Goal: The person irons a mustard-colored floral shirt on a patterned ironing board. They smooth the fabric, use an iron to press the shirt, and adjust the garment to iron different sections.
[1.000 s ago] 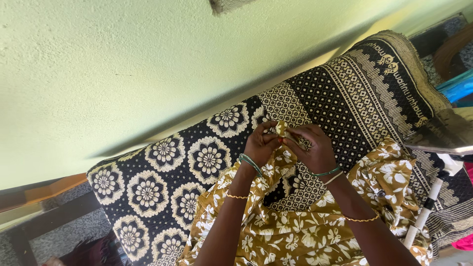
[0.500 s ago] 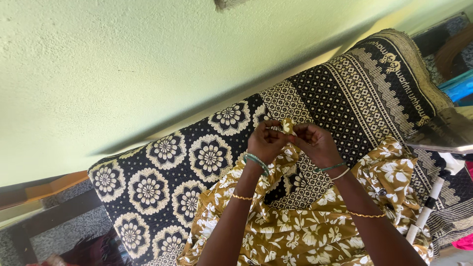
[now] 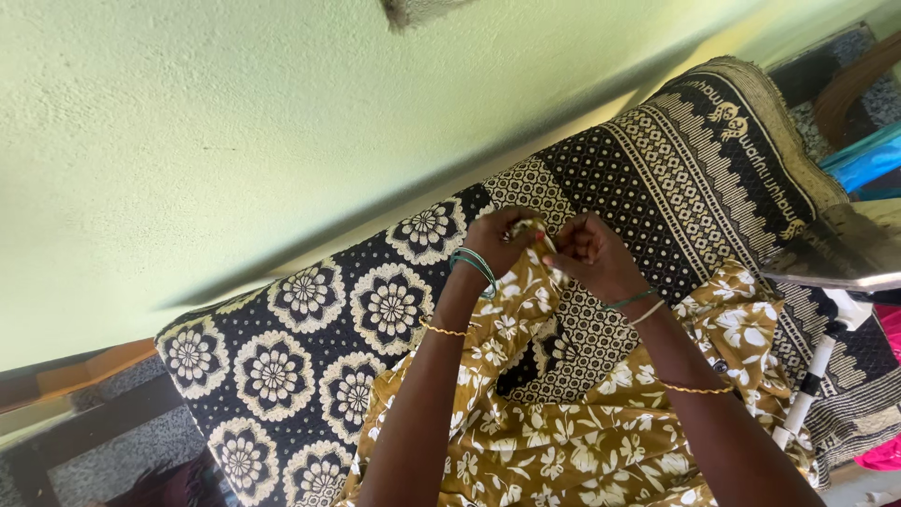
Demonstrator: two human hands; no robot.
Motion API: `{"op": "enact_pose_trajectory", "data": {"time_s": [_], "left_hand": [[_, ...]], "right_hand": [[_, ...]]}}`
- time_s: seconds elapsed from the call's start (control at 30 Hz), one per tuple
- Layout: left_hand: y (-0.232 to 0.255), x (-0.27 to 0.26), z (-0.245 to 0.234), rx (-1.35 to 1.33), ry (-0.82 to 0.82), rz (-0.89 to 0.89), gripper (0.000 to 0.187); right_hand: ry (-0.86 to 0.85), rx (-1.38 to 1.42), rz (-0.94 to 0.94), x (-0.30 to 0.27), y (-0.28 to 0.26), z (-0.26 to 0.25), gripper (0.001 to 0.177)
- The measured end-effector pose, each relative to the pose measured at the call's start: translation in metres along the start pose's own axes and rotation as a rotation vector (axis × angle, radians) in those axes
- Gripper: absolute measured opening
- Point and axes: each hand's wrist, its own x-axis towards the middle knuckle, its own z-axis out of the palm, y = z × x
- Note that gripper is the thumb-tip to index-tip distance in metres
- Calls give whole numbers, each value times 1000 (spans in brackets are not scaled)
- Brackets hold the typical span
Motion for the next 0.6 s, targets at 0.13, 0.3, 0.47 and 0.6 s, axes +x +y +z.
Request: {"op": "enact_pose_trajectory", "data": {"time_s": [0.13,0.3,0.47,0.6], "left_hand": [[-2,-2,-7,-48,57,-3,30],[-2,-2,-2,-2,113,57,27],[3,1,6,244,276,127,24],[8,7,12,343,276,152,24]], "right_hand": [[-58,-189,38,-13,-9,-2,37],[-15,-617,31,-25,-9,-3,31],[87,-522,10,-26,-6,-12,32],[250,-678,248,-19,-5,-11,32]]}}
